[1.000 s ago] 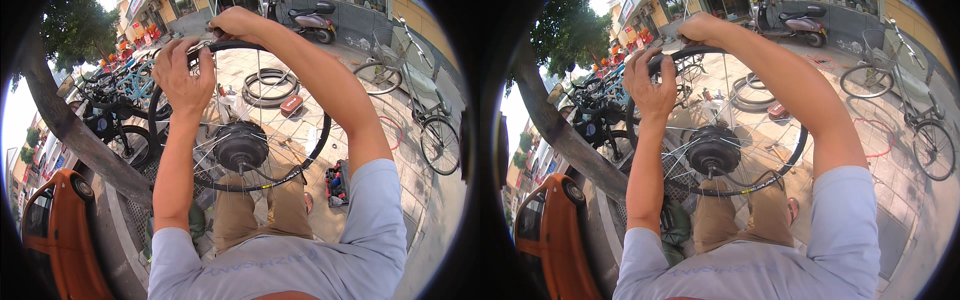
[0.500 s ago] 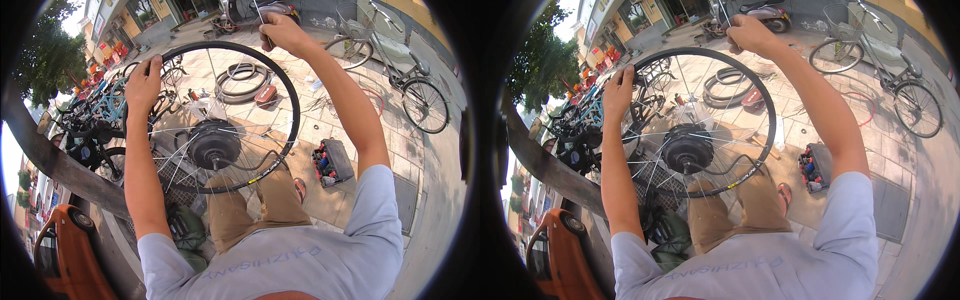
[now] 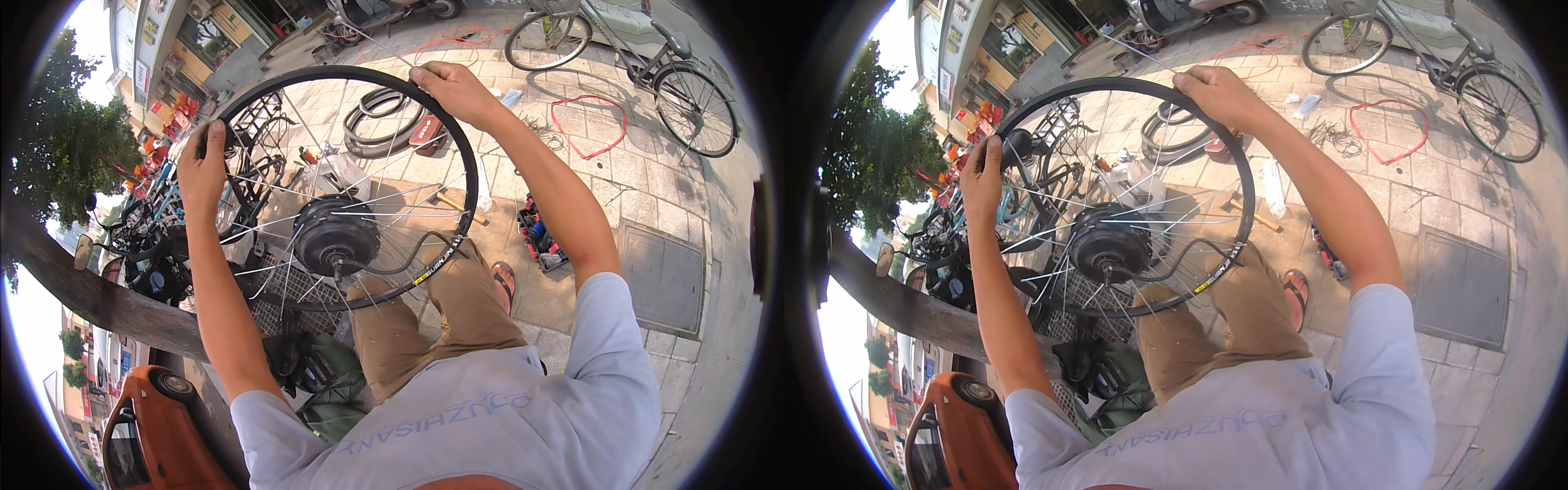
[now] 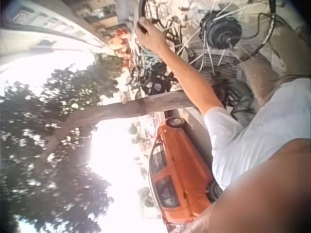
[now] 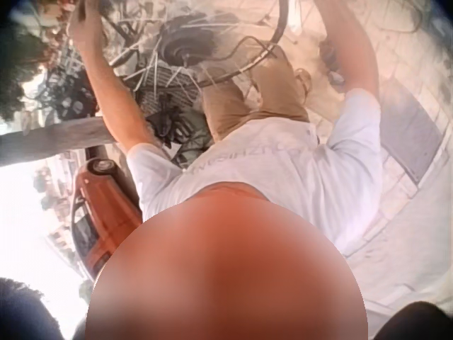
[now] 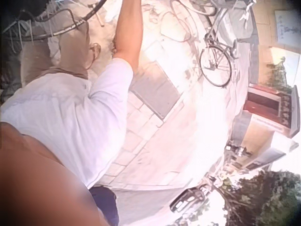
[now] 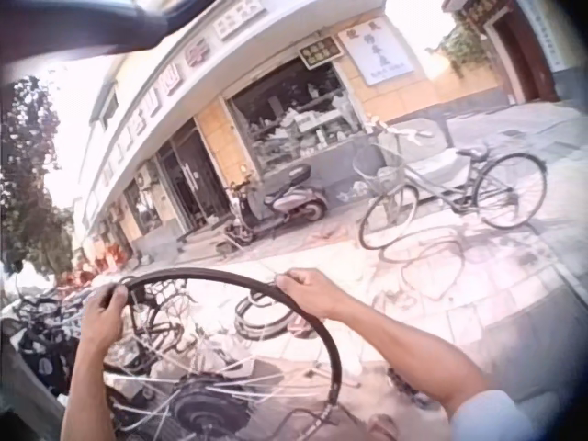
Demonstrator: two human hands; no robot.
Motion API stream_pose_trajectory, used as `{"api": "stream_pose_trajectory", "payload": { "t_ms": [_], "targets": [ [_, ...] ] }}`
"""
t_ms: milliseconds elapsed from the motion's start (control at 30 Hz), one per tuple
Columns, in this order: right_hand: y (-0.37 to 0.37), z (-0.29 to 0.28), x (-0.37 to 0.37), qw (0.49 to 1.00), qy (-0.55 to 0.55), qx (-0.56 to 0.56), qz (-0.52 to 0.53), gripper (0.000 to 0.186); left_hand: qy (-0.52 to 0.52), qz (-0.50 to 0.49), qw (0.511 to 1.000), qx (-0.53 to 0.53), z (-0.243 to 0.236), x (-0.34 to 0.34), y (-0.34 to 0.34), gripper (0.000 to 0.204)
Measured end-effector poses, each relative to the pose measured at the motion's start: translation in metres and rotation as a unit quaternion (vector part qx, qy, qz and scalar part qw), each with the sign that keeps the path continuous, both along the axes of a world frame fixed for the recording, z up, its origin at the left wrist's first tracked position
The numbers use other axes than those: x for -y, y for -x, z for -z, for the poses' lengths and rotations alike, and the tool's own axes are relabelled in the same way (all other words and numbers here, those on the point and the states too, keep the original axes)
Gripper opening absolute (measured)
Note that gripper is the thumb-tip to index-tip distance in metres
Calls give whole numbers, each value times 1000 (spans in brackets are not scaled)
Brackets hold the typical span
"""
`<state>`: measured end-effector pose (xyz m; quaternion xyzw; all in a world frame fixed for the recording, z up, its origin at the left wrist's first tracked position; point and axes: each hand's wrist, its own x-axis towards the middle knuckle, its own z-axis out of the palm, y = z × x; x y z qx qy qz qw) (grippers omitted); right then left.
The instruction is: The person laces a bicycle wheel by inserting spokes through the hub and rim, threading them through existing spokes, and securing them with nipples. The person rotates the wheel to access different sections and continues the lacing process.
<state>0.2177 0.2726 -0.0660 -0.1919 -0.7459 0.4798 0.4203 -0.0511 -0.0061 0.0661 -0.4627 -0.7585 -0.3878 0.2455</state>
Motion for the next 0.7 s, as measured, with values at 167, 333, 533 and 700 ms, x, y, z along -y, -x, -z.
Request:
{"api": "stream_pose_trajectory", "payload": {
  "t_ms": [167, 333, 533, 700],
  "targets": [
    [13, 1, -4, 999, -5, -35, -6, 44, -4, 21, 1000, 14, 0, -3, 12, 62],
    [18, 10, 11, 995, 85, -44, 38, 45, -8, 9, 999, 41, -2, -1, 11, 59],
    [23, 11, 20, 986, -24, -100, 134, 44, -143, 57, 968, -196, 24, -21, -68, 36],
    [16, 2, 29, 993, 43, -80, 69, 50, 51, 92, 993, -56, 50, -61, -120, 37]
  ]
}}
